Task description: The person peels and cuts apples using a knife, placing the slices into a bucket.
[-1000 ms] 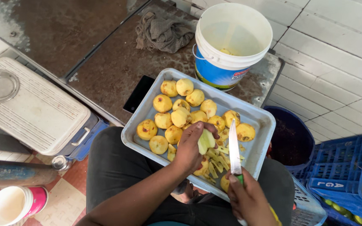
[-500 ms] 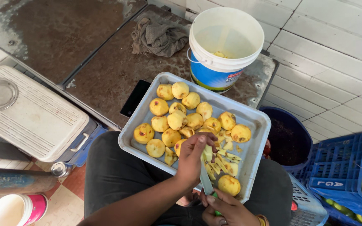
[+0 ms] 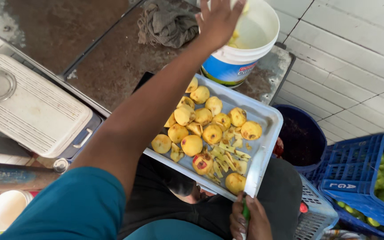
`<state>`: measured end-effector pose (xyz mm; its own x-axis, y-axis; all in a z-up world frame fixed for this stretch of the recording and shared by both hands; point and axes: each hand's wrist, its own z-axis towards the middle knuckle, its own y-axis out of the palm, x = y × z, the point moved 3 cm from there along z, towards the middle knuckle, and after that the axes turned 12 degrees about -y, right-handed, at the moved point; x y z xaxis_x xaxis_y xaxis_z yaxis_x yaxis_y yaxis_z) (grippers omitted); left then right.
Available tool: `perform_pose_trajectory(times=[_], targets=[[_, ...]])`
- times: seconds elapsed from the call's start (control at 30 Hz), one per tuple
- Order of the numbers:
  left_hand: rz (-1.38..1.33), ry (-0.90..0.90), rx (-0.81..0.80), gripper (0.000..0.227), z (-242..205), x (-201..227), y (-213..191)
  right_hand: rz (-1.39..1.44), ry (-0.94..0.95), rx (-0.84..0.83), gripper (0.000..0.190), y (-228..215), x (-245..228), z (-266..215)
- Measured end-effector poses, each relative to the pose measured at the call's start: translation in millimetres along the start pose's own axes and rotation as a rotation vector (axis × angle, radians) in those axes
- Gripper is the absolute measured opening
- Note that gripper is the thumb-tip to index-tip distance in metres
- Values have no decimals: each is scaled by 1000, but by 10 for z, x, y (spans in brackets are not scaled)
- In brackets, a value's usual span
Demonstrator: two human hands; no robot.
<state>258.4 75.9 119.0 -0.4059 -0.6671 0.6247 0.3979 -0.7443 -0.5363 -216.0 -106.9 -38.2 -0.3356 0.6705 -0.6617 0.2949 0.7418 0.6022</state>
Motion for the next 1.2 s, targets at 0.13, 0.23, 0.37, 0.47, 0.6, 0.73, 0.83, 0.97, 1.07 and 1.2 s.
perform_pose_trajectory(times=[0.13, 0.23, 0.37, 0.47, 0.6, 0.73, 0.83, 0.97, 1.07, 1.2], targets=[[-130, 173, -124, 63, -1249, 430, -285, -16, -7, 182, 23, -31, -52, -61], [-31, -62, -772, 71, -2178, 452, -665, -47, 4, 206, 21, -24, -64, -93], [541, -147, -1150, 66, -2874, 412, -1016, -42, 1, 128, 19, 55, -38, -35], [546, -356, -1150, 71, -3262, 498, -1070, -29, -5, 61, 20, 100, -16, 52], [491, -424, -1026, 67, -3476, 577, -917, -92, -10, 53, 18, 171, 34, 43], [373, -512, -1055, 74, -3499, 499, -826, -175, 26, 127, 19, 130, 27, -34], [-60, -309, -785, 74, -3497, 461, -851, -118, -44, 82, 20, 64, -14, -50], [-494, -296, -708, 84, -3464, 374, -861, -784, -367, 45, 18, 99, -279, -62], [-1021, -1016, -978, 83, -3586, 379, -809, -1355, -783, -138, 18, 446, -527, -104], [-1177, -978, -1016, 73, -3583, 489, -886, -1764, -859, -226, 18, 852, -738, -82]])
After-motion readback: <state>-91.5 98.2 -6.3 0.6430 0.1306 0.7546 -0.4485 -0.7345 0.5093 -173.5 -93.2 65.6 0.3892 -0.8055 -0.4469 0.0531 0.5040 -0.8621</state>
